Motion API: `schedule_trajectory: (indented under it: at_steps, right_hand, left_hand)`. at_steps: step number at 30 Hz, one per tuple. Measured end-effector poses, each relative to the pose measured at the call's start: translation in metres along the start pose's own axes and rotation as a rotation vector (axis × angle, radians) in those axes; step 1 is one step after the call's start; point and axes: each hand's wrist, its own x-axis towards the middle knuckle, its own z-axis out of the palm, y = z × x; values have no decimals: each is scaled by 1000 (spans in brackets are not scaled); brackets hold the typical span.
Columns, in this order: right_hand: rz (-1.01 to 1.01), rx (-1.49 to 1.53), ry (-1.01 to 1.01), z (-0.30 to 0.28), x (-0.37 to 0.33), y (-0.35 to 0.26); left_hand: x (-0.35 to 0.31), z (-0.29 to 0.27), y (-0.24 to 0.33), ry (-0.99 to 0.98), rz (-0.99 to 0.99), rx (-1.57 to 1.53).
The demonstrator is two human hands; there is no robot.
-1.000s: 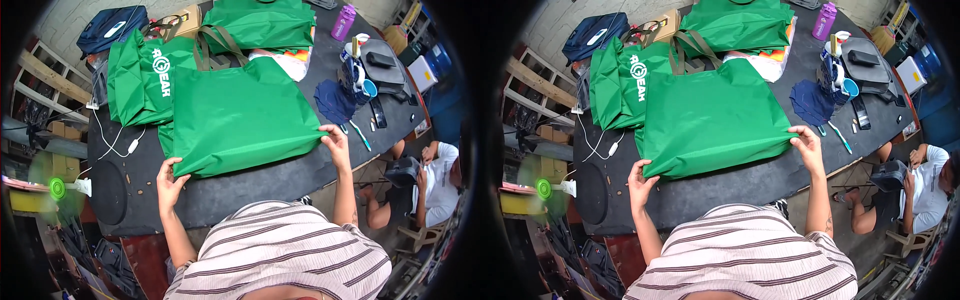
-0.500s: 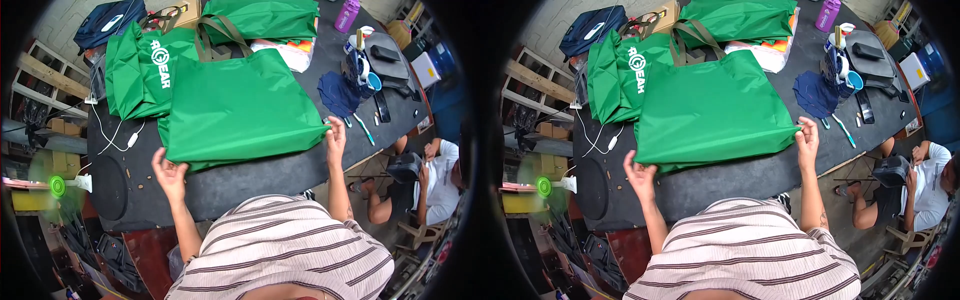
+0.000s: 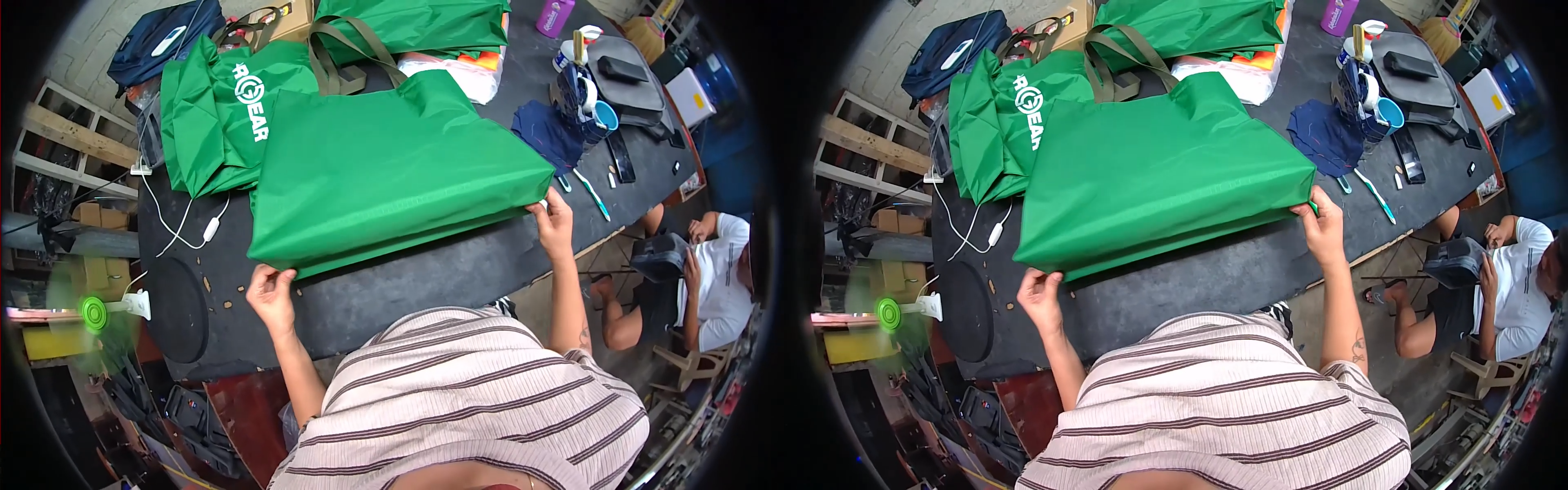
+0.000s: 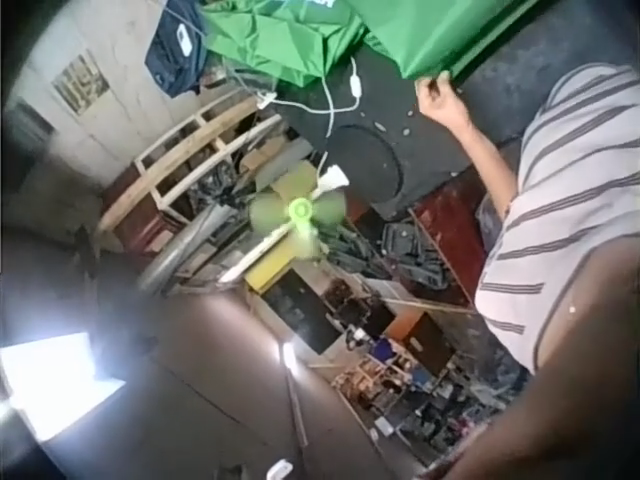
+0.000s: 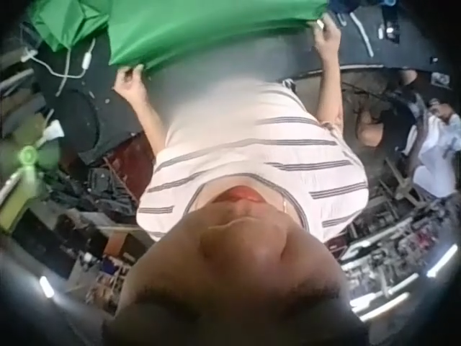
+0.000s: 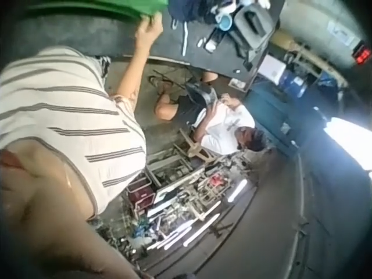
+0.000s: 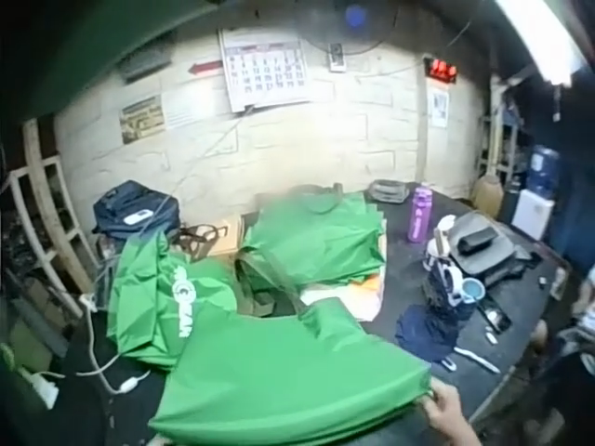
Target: Preparing and cleaning green tote bags by singeing loose threads with a lighter and wiping them with a cloth.
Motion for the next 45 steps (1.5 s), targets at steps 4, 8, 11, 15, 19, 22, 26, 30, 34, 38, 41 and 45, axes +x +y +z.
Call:
schedule_trajectory:
  at_steps: [4,8,11,15,19,22,26,30,34,38,41,45]
  right_hand:
    - [148,-180,-249,-26,-1,13]
    - [122,54,-168,-12,-6,-45]
    - [45,-204,-325,-21,0,-41]
    - [142,-203,-332,-33,9,-23]
    - [205,66,-274,-30,-1,20]
    - [254,286,-95,-10,-8,15]
    - [128,84,128,10,-7,11]
    - [-115,-226,391,24,-7,-3]
    - [146,-173,148,13,-8,46]
    - [-119,-329,384,22,-10,25]
    - [-218,-350,434,29,-8,15]
    - [-212,142,367,27,-7,-14]
  left_hand:
    - [-24,4,-9,-191,-297,130]
    - [-18,11,40,-353,-174,166]
    - [9,5,57,-531,-171,322]
    - [28,5,63,-491,-123,513]
    - [6,-7,8,-276,-392,15]
    - [-12,14,6,-232,-343,-167]
    - [-25,30,-12,-118,-258,72]
    - [-22,40,11,-18,-160,16]
    - [-35,17,-32,-114,-361,-173]
    - [-26,33,14,-67,-235,-329]
    - [-29,46,15,-5,-181,13]
    - [-57,43,16,205,360,165]
